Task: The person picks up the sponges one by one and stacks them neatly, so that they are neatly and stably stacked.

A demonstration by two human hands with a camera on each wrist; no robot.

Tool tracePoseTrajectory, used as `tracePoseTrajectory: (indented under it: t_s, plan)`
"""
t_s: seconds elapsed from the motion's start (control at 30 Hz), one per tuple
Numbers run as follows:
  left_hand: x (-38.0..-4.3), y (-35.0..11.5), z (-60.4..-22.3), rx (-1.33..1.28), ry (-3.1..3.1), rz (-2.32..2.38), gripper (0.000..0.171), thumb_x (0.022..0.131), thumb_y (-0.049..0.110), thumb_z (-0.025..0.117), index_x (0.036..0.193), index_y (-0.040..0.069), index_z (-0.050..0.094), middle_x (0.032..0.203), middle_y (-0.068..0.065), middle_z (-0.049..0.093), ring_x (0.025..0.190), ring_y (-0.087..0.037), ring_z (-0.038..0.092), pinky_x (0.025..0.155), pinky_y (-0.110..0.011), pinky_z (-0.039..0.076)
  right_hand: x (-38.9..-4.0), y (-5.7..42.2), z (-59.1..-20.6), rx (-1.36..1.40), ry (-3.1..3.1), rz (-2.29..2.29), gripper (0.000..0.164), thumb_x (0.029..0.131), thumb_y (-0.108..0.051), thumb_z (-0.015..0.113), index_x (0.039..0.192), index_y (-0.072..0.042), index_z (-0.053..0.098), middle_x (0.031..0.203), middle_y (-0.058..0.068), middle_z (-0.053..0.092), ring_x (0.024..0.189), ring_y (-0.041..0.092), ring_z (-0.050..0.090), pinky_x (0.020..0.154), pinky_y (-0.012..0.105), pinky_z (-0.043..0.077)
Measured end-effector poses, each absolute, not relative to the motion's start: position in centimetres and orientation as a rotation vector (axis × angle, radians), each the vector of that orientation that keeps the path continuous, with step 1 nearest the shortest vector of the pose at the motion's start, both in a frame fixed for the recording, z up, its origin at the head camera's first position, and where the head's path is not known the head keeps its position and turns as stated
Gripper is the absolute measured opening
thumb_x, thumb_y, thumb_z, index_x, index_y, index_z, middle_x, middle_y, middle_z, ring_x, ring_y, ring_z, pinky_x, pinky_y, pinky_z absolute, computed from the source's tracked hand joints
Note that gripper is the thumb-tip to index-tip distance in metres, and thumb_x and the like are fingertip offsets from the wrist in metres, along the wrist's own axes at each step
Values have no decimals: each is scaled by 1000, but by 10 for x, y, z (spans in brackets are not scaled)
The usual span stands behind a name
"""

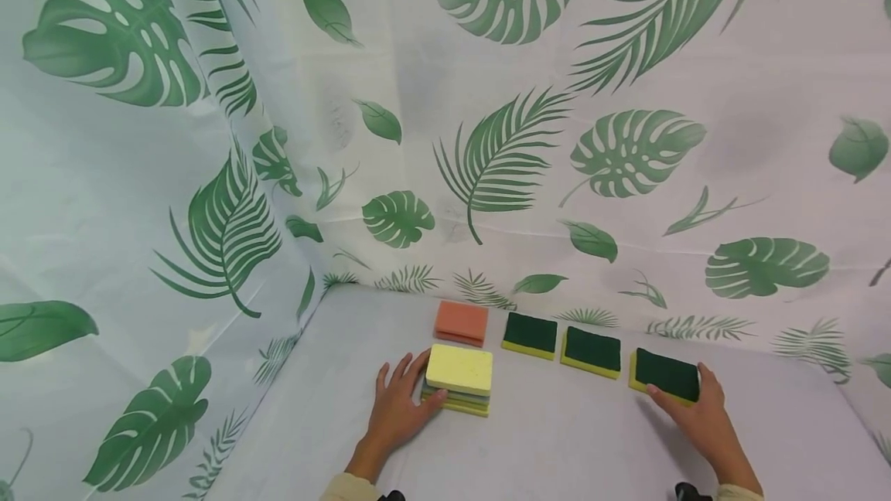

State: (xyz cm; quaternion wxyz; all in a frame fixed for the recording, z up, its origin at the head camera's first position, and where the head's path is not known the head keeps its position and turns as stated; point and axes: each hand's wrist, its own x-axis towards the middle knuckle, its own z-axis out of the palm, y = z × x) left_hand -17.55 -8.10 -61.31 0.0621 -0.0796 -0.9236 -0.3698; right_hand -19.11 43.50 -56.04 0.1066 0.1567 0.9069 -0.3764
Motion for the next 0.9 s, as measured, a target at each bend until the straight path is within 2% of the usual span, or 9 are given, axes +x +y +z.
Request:
tracePoseTrajectory:
  t_s: [0.23, 0.47, 0.67, 0.77, 0.9]
  plan:
    - [-174, -79, -612, -244, -2786, -1122, 83, 96, 75, 58, 163, 29, 46, 157, -5, 57, 152, -36, 40, 124, -68, 9, -192, 439, -568, 486, 2558, -1186, 127, 103, -61, 60, 153, 15, -30, 159, 49, -20, 148, 69, 1, 119, 78, 14]
    - [-177, -82, -612, -221, -2826, -1110, 84, 96, 76, 58, 165, 30, 43, 159, -3, 55, 155, -33, 36, 127, -64, 5, -196, 437, -574, 582, 2595, -1245, 123, 104, -53, 65, 155, 17, -23, 162, 48, -12, 150, 67, 5, 122, 74, 11]
    - [-177, -83, -610, -229, -2816, -1117, 83, 96, 73, 60, 165, 29, 44, 158, -3, 55, 155, -33, 36, 127, -64, 5, -198, 434, -579, 666, 2589, -1302, 118, 104, -49, 65, 158, 15, -19, 165, 44, -12, 153, 63, 2, 124, 72, 10]
    - [-177, -82, -610, -228, -2817, -1115, 83, 96, 73, 59, 165, 29, 44, 158, -3, 55, 155, -33, 37, 127, -64, 5, -199, 434, -581, 695, 2608, -1302, 117, 104, -49, 64, 159, 14, -17, 166, 43, -8, 153, 63, 5, 123, 73, 11]
    - [-176, -81, -610, -222, -2825, -1107, 84, 96, 74, 59, 165, 28, 45, 159, -2, 55, 154, -33, 37, 127, -65, 6, -197, 431, -582, 728, 2626, -1289, 115, 103, -50, 64, 161, 12, -14, 166, 43, -3, 152, 64, 7, 121, 77, 4]
